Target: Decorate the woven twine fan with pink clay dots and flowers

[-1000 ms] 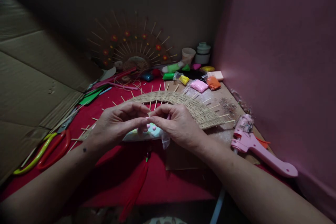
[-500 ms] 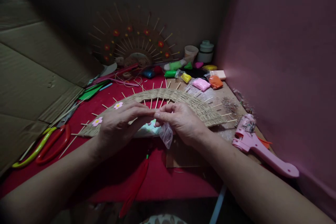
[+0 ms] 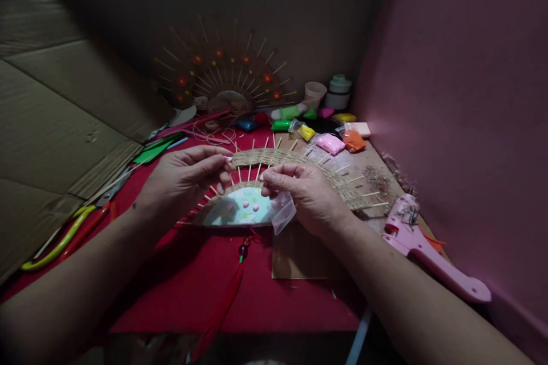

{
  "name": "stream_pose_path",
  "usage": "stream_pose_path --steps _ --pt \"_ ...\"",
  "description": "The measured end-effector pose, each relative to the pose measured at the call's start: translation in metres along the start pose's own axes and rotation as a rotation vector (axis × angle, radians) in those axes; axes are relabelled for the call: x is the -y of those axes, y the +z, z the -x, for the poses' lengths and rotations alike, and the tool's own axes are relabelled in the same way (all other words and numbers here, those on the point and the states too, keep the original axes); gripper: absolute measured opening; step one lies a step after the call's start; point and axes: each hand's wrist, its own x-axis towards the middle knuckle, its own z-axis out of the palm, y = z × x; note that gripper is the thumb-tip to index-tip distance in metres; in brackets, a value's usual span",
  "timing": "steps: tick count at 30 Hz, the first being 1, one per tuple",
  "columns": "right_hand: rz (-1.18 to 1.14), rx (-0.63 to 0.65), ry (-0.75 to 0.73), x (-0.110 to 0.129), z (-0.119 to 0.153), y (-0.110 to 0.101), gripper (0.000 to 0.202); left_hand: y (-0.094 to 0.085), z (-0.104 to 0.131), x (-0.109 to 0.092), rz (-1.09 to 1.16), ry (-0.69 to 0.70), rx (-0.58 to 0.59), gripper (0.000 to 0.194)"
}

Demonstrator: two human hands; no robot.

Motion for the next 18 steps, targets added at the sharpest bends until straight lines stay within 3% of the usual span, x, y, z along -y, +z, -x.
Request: stream_pose_path --steps 3,7,15,18 --pt "-0.016 -0.005 0.019 -0.0001 -0.0021 -0.0006 0.017 0.0012 -0.0003 0.0014 0.134 -0.080 0.052 0.016" --pt "0.014 -0.010 0.002 0.0008 -0.0020 0.0008 0.017 0.0044 0.0038 0.0000 0.133 -0.136 0.008 0.020" --pt "0.056 -0.026 -0.058 0.0001 -0.0021 0.0029 0.022 0.0034 0.0038 0.0041 0.097 -0.120 0.140 0.013" --pt "0.057 -0.030 -0.060 0.0006 -0.0037 0.0025 0.022 0.0019 0.0025 0.0055 0.161 -0.075 0.192 0.025"
